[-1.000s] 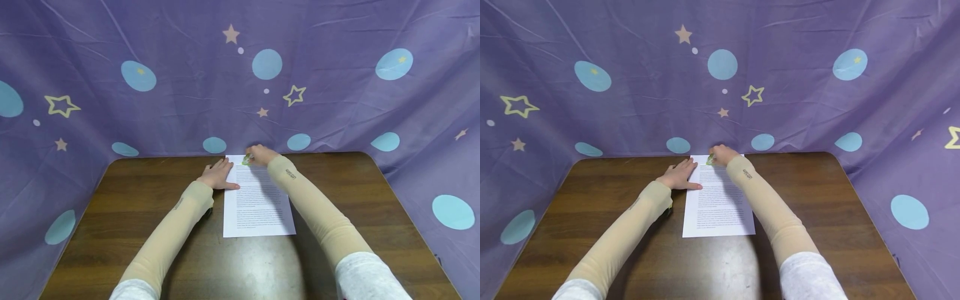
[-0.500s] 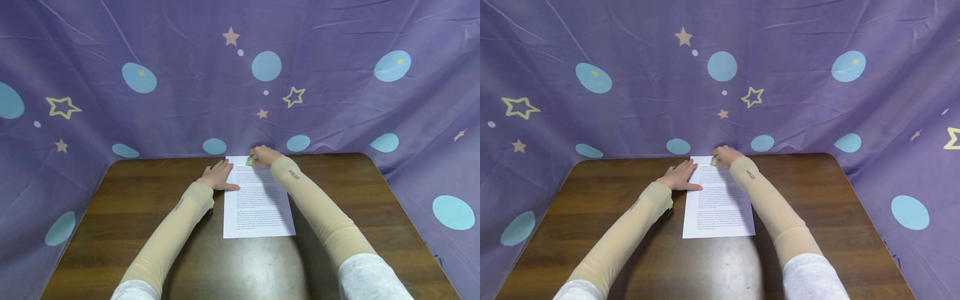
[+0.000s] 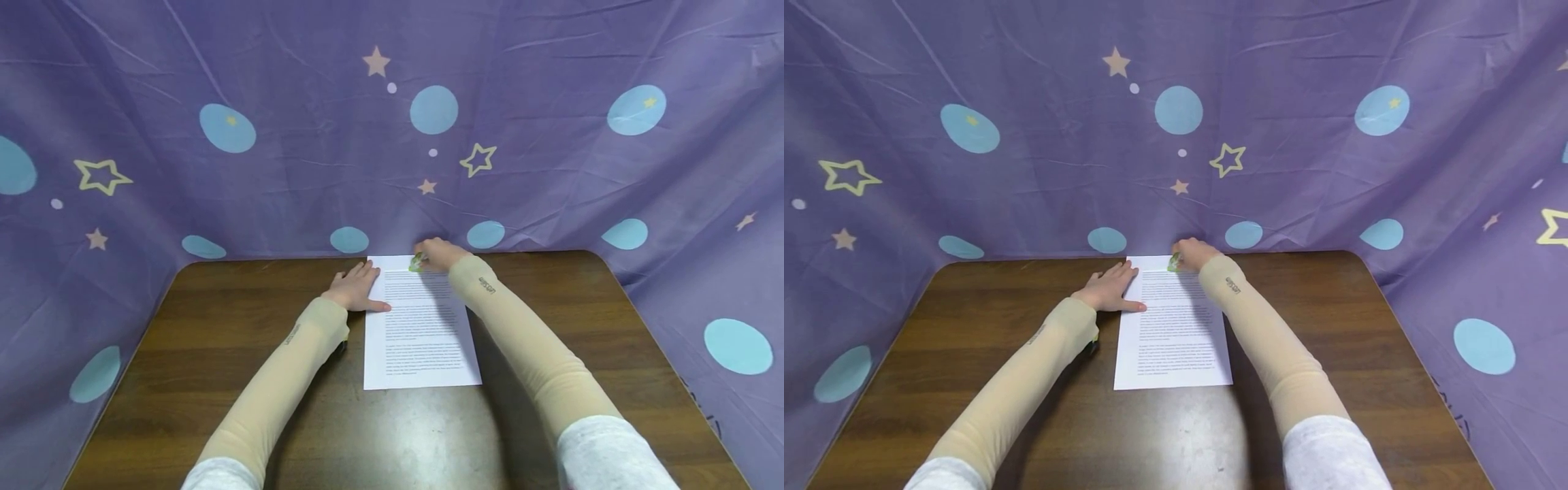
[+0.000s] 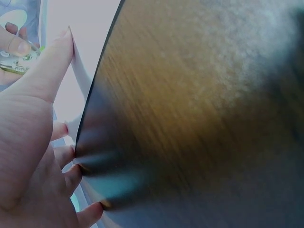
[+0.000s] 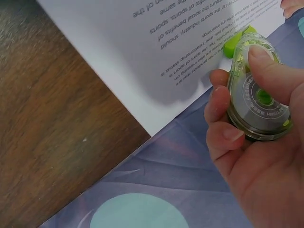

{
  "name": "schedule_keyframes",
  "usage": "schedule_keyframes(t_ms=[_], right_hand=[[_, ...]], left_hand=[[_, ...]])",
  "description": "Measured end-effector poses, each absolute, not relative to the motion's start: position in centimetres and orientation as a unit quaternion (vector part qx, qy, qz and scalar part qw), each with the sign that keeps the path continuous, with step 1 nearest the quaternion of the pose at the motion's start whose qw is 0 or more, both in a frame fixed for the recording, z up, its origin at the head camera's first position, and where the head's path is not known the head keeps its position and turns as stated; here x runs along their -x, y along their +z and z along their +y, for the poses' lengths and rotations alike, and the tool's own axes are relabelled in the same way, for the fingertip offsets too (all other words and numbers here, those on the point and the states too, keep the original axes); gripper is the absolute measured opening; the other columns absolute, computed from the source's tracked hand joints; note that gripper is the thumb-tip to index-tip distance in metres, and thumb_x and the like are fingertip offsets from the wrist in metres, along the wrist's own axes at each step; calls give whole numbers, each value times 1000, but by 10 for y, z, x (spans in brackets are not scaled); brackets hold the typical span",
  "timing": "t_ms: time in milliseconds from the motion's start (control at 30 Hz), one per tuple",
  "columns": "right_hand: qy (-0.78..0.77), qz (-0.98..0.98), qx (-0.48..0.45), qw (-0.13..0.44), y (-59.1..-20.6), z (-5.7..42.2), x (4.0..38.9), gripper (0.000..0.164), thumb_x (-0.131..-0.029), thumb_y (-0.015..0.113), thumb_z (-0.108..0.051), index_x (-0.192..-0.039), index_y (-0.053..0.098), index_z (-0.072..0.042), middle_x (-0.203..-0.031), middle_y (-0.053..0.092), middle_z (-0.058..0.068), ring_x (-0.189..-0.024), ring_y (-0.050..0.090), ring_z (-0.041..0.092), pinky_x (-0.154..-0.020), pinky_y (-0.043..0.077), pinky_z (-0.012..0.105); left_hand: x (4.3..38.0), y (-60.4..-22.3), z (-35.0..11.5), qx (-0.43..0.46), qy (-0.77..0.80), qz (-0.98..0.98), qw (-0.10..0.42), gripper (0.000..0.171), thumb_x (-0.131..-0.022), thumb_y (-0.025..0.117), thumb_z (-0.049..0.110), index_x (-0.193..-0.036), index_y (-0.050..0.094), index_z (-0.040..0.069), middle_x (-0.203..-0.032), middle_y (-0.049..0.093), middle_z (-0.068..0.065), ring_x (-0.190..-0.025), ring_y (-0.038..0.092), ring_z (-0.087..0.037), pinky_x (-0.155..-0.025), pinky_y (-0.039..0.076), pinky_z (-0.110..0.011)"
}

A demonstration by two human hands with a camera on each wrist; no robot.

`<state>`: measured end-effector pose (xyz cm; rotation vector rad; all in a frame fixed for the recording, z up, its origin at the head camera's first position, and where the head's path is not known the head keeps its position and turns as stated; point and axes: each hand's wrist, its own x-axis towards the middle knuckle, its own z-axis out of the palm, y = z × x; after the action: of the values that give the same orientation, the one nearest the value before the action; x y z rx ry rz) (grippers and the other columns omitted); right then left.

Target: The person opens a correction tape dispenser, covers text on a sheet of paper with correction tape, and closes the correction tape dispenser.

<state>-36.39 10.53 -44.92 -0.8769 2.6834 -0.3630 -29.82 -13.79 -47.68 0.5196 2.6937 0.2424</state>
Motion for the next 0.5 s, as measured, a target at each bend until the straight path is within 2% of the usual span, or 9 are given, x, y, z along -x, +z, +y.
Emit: schedule_keyframes(t_ms=[133, 367, 500], right_hand=[[-126, 935, 295, 153, -449, 109, 364, 14, -100, 70, -8, -113, 72, -3, -109, 75, 13, -107, 71, 34, -96, 56, 44], [-119, 937, 290, 155, -447, 116, 363, 10, -99, 72, -9, -107, 70, -4, -106, 74, 12, -103, 71, 33, -93, 56, 44], [-119, 938, 285, 156, -444, 121, 362, 12, -99, 72, -8, -110, 71, -3, -107, 74, 12, -103, 70, 33, -93, 56, 45]], left_hand=[[297, -475, -137, -185, 85, 960, 194, 103, -93, 68, 64, -167, 23, 8, -174, 7, -18, -160, 8, -37, -122, 15, -66], [301, -483, -138, -187, 82, 959, 197, 105, -92, 67, 66, -167, 21, 9, -174, 6, -17, -161, 7, -35, -122, 15, -66], [305, -488, -140, -188, 85, 959, 196, 106, -92, 66, 67, -167, 20, 9, -174, 4, -17, -161, 5, -36, -122, 14, -67]])
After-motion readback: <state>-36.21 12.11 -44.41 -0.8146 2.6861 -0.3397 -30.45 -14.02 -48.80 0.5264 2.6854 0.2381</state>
